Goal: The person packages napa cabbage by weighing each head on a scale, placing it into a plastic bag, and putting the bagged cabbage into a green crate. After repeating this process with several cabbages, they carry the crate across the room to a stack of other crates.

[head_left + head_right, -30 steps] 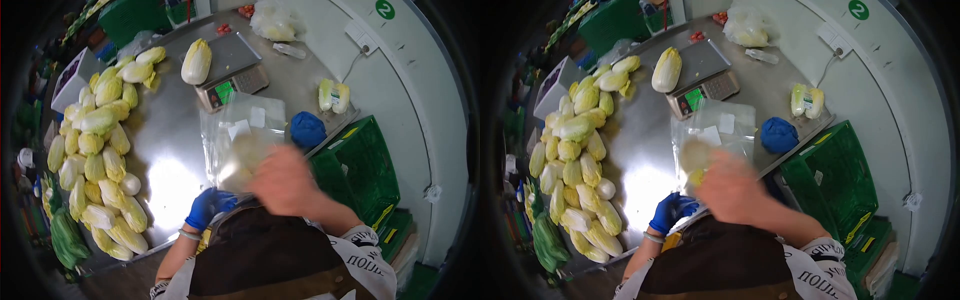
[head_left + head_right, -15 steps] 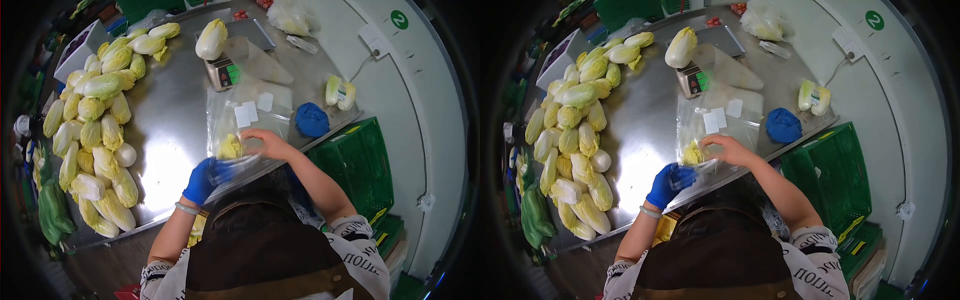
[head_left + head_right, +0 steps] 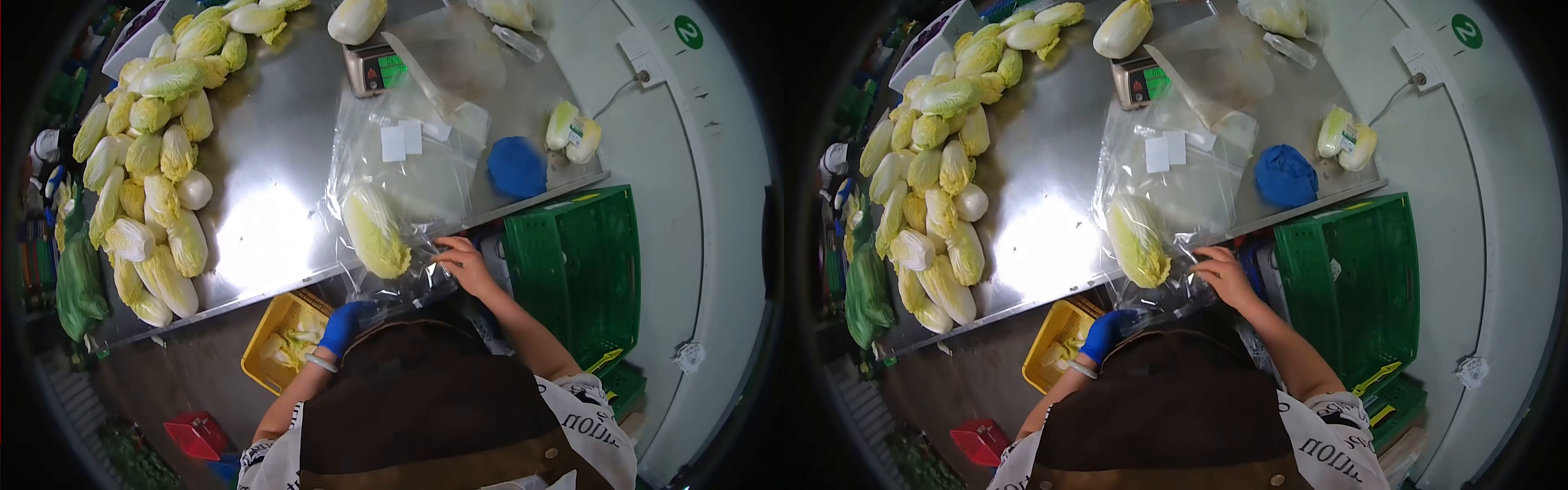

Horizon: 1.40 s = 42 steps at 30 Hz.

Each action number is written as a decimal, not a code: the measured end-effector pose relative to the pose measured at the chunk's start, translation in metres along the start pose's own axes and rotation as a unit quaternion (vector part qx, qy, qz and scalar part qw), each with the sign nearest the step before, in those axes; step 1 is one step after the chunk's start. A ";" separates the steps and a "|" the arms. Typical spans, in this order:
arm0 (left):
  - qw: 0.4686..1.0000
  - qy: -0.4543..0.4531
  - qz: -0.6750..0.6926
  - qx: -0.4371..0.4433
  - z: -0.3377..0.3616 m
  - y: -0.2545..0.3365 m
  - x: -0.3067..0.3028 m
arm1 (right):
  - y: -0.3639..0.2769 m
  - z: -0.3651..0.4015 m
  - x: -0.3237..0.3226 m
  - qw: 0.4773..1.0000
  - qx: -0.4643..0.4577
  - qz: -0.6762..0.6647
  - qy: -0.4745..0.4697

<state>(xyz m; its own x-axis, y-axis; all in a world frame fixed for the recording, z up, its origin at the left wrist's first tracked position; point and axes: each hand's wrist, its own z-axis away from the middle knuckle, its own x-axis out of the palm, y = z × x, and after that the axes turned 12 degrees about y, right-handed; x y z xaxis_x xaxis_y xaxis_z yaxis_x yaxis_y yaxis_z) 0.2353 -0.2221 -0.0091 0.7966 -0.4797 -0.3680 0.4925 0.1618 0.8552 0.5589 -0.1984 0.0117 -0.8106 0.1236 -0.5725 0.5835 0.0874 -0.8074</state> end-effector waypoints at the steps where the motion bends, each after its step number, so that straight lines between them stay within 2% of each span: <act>1: 0.998 0.040 0.046 0.007 0.005 0.000 0.004 | -0.009 0.002 -0.004 0.999 0.004 0.034 0.029; 2: 0.993 0.079 0.089 0.014 0.011 0.000 0.007 | -0.025 0.002 -0.009 0.996 0.008 0.067 0.059; 3: 0.967 0.074 0.225 -0.097 0.011 -0.008 0.010 | -0.043 -0.002 -0.012 0.991 -0.042 0.096 0.081; 4: 0.907 0.095 0.356 -0.205 0.012 -0.016 0.013 | -0.056 -0.002 -0.008 0.992 -0.098 0.073 0.034; 6: 0.921 0.091 0.326 -0.193 0.013 -0.024 0.016 | -0.080 0.000 0.012 0.976 -0.208 0.023 -0.057; 8: 0.926 0.096 0.316 -0.185 0.017 -0.028 0.023 | -0.097 0.008 0.046 0.935 -0.311 0.053 -0.159; 10: 0.873 0.106 0.400 -0.258 0.020 0.022 0.017 | -0.098 0.023 0.082 0.925 -0.309 0.086 -0.204; 13: 0.782 0.127 0.521 -0.317 0.023 0.009 0.021 | -0.083 0.041 0.119 0.897 -0.285 0.156 -0.299; 17: 0.843 0.158 0.438 -0.269 0.025 -0.022 0.025 | -0.089 0.052 0.097 0.898 -0.309 0.021 -0.311; 20: 0.785 0.126 0.519 -0.315 0.029 0.006 0.021 | -0.089 0.049 0.089 0.938 -0.263 0.048 -0.221; 21: 0.781 0.118 0.541 -0.290 0.031 0.003 0.023 | -0.089 0.044 0.091 0.938 -0.285 0.076 -0.182; 24: 0.776 0.126 0.555 -0.273 0.028 -0.009 0.028 | -0.096 0.033 0.106 0.920 -0.291 0.139 -0.222; 28: 0.806 0.173 0.496 -0.272 0.025 -0.029 0.031 | -0.098 0.032 0.114 0.877 -0.349 0.172 -0.282; 30: 0.808 0.216 0.471 -0.280 0.027 -0.020 0.025 | -0.096 0.041 0.099 0.889 -0.348 0.082 -0.285; 31: 0.810 0.192 0.479 -0.280 0.030 -0.018 0.020 | -0.094 0.045 0.090 0.892 -0.347 0.037 -0.286; 34: 0.805 0.136 0.512 -0.268 0.032 -0.015 0.016 | -0.084 0.051 0.068 0.925 -0.260 0.063 -0.269; 35: 0.800 0.125 0.523 -0.265 0.033 -0.017 0.016 | -0.085 0.051 0.071 0.940 -0.255 0.048 -0.222; 38: 0.787 0.108 0.553 -0.251 0.033 -0.020 0.014 | -0.107 0.041 0.102 0.949 -0.254 0.071 -0.174; 42: 0.761 0.090 0.598 -0.235 0.035 -0.026 0.015 | -0.104 0.036 0.138 0.927 -0.248 0.158 -0.233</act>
<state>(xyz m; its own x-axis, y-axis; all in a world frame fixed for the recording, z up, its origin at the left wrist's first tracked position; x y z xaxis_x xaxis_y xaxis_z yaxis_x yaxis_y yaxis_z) 0.2223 -0.2635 -0.0247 0.7877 0.3730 0.4903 -0.5855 0.7006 0.4078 0.3846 -0.2256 0.0114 -0.4616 -0.2093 -0.8620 0.6531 0.5774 -0.4900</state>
